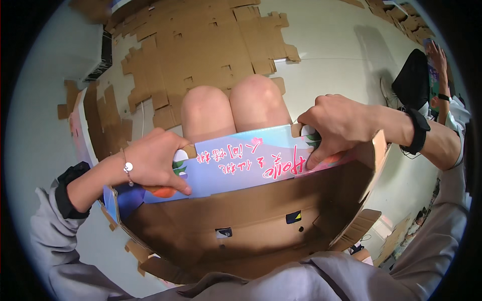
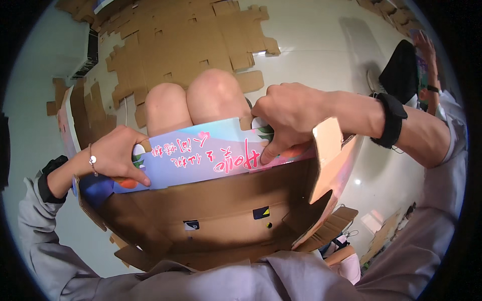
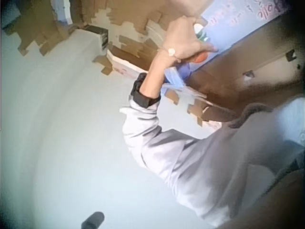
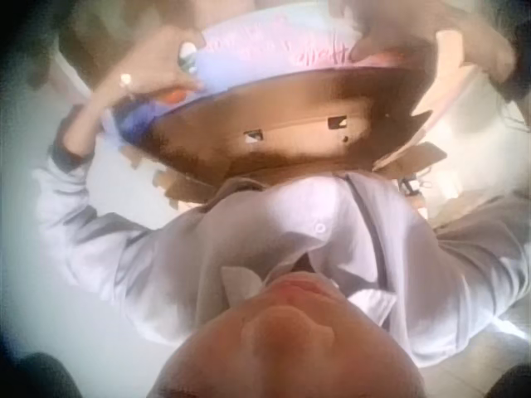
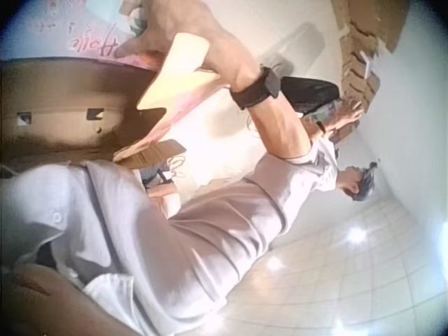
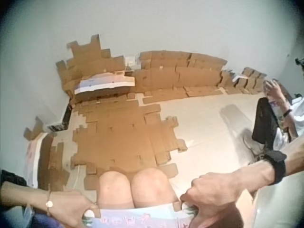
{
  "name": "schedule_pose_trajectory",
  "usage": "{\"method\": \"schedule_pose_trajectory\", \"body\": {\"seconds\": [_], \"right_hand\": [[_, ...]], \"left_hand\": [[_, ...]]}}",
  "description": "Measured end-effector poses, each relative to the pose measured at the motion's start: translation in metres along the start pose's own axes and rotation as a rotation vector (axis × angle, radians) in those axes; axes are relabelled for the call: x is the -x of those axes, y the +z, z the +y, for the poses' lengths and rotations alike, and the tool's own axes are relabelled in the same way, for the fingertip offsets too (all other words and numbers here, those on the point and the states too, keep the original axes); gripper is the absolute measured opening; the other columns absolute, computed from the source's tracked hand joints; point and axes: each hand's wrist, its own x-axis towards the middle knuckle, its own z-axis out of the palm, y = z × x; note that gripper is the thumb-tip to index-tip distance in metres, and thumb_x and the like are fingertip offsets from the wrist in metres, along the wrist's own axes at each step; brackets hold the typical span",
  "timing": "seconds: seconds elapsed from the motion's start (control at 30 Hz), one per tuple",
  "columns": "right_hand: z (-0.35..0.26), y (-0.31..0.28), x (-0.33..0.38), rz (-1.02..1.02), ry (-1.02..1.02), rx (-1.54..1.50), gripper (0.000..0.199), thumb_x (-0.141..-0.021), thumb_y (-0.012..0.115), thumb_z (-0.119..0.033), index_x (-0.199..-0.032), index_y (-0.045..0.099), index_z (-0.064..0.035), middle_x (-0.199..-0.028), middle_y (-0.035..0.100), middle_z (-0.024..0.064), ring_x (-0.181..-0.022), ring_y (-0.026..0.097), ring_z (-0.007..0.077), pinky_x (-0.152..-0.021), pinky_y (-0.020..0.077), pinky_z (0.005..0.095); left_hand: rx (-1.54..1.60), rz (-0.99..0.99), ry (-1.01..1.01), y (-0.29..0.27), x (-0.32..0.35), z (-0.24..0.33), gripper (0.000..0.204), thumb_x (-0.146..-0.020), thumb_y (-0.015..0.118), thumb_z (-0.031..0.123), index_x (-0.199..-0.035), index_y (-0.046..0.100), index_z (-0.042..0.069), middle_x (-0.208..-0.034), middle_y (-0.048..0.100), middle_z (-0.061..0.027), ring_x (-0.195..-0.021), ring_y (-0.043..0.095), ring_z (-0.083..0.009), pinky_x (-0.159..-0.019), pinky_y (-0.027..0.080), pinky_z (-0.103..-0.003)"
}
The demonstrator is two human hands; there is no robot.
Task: The person assembles flat cardboard pieces into boxes by folding and interlocking the flaps. They handle multiple printed cardboard units, folding side panels and securing them to form box shapes, then place the finished units aside.
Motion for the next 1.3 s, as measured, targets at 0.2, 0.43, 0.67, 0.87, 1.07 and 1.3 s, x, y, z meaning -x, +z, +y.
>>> {"method": "schedule_pose_trajectory", "body": {"seconds": [0.2,0.43,0.67,0.87,1.07,1.3], "right_hand": [[0.011,0.013,-0.001,-0.067,-0.053,-0.069,0.058,-0.064,0.083,-0.048,-0.094,0.068,0.0000,-0.067,0.065,0.0172,-0.067,0.065,0.0359,-0.066,0.0517,0.0399],[0.137,-0.006,0.088,0.805,-0.110,-0.836,0.052,-0.101,0.044,-0.043,-0.133,0.049,-0.0021,-0.126,0.060,0.0130,-0.112,0.059,0.0200,-0.098,0.0444,0.0328],[0.165,0.150,0.220,0.933,-0.013,-1.247,0.080,-0.094,0.032,-0.069,-0.142,0.043,-0.0056,-0.146,0.043,0.0095,-0.127,0.049,0.0235,-0.102,0.0417,0.0424],[0.125,0.261,0.230,0.902,0.238,-1.596,0.080,-0.088,0.061,-0.055,-0.148,0.031,-0.0124,-0.135,0.053,0.0186,-0.108,0.064,0.0270,-0.087,0.0551,0.0410],[0.105,0.334,0.176,0.658,0.434,-1.505,0.074,-0.083,0.069,-0.053,-0.130,0.051,0.0010,-0.112,0.065,0.0129,-0.100,0.064,0.0183,-0.081,0.0549,0.0351],[0.059,0.327,0.115,0.800,0.323,-1.600,0.050,-0.083,0.075,-0.023,-0.122,0.057,0.0034,-0.105,0.067,0.0057,-0.092,0.062,0.0152,-0.083,0.0499,0.0304]], "left_hand": [[-0.021,0.006,0.095,0.008,-0.006,0.007,0.053,-0.059,0.089,0.032,-0.096,0.064,0.002,-0.077,0.065,-0.0129,-0.071,0.064,-0.0239,-0.068,0.050,-0.035],[0.523,0.446,0.184,-0.062,0.096,-0.068,0.046,-0.097,0.054,0.034,-0.132,0.048,0.005,-0.115,0.065,-0.0140,-0.101,0.063,-0.0212,-0.089,0.049,-0.030],[0.840,0.974,-0.023,0.092,0.230,-0.152,0.087,-0.091,0.040,0.071,-0.148,0.033,0.006,-0.125,0.061,-0.0130,-0.110,0.058,-0.0186,-0.095,0.043,-0.031],[1.329,0.957,-0.111,0.283,0.179,-0.126,0.081,-0.090,0.051,0.065,-0.144,0.037,0.006,-0.125,0.060,-0.0187,-0.106,0.063,-0.0270,-0.087,0.053,-0.037],[1.354,1.132,-0.166,0.358,0.091,-0.074,0.073,-0.092,0.050,0.059,-0.141,0.040,0.005,-0.124,0.061,-0.0169,-0.105,0.063,-0.0242,-0.083,0.053,-0.036],[1.395,1.132,-0.082,0.332,0.070,-0.070,0.066,-0.095,0.048,0.054,-0.139,0.042,0.005,-0.124,0.061,-0.0159,-0.106,0.063,-0.0229,-0.085,0.052,-0.035]]}}
